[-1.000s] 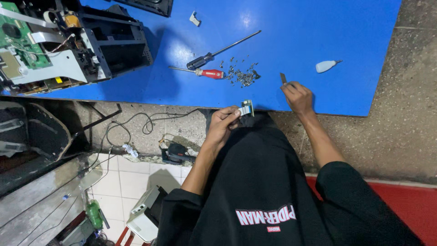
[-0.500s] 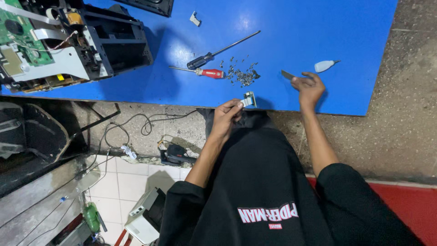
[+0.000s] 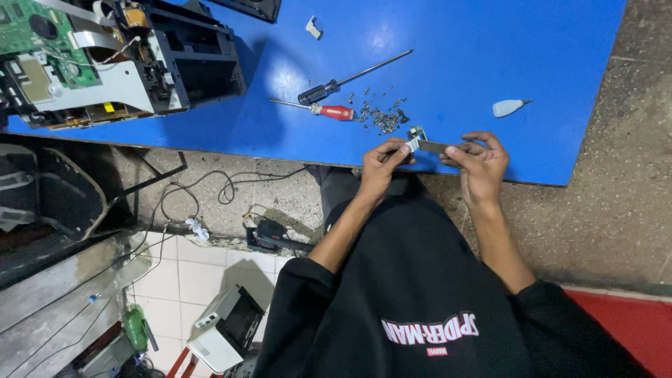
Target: The person disassembles a printer on a blue workbench, removes a small circuit board, applies adhesive to a white plastic piece, and reattaches it to the board. They then reinstall the board into the printer chassis and secure it with screws using a screwdriver.
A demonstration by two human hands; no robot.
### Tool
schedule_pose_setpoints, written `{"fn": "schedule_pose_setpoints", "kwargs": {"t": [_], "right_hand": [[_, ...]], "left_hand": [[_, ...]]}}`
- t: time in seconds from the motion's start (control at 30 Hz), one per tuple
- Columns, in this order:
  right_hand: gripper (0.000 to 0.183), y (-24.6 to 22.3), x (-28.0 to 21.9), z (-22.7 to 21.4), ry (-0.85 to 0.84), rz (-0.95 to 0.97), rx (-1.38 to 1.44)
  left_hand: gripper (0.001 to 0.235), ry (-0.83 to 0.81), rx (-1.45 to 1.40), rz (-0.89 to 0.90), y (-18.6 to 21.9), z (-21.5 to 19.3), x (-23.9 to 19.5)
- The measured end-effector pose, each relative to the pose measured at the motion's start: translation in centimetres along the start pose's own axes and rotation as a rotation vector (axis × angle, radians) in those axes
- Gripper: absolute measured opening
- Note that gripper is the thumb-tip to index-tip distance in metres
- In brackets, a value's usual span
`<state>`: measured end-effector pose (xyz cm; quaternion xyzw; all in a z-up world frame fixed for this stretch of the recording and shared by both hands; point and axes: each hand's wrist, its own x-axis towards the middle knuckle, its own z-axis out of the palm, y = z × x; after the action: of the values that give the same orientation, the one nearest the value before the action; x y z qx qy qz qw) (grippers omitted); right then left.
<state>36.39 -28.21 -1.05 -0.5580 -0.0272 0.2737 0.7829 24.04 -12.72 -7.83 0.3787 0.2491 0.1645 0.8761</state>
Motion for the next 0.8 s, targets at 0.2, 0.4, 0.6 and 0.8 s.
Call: {"fn": "schedule_pose_setpoints", "kwargs": {"t": [0.2,0.4,0.6,0.8], "right_hand": [[0.028,0.3,0.2,-0.1,0.001,-0.016,-0.049],[0.023,0.4,0.2,-0.4,-0.022,-0.028,-0.085],[0.023,0.5,0.1,-0.5,-0.035,-0.011,-0.043],[0.022,0.5,0.1,-0.1,-0.029,-0.028,-0.070]], "left_hand": [[0.014,-0.026,0.014,0.044,0.2,0.5,0.0],[0.014,-0.027,0.027,0.033,0.5,0.7,0.0],[0.014,-0.044,0.041,0.026,1.1,1.0,-0.1],[0.015,-0.045,0.066,0.035,1.1,1.0,-0.1]]}}
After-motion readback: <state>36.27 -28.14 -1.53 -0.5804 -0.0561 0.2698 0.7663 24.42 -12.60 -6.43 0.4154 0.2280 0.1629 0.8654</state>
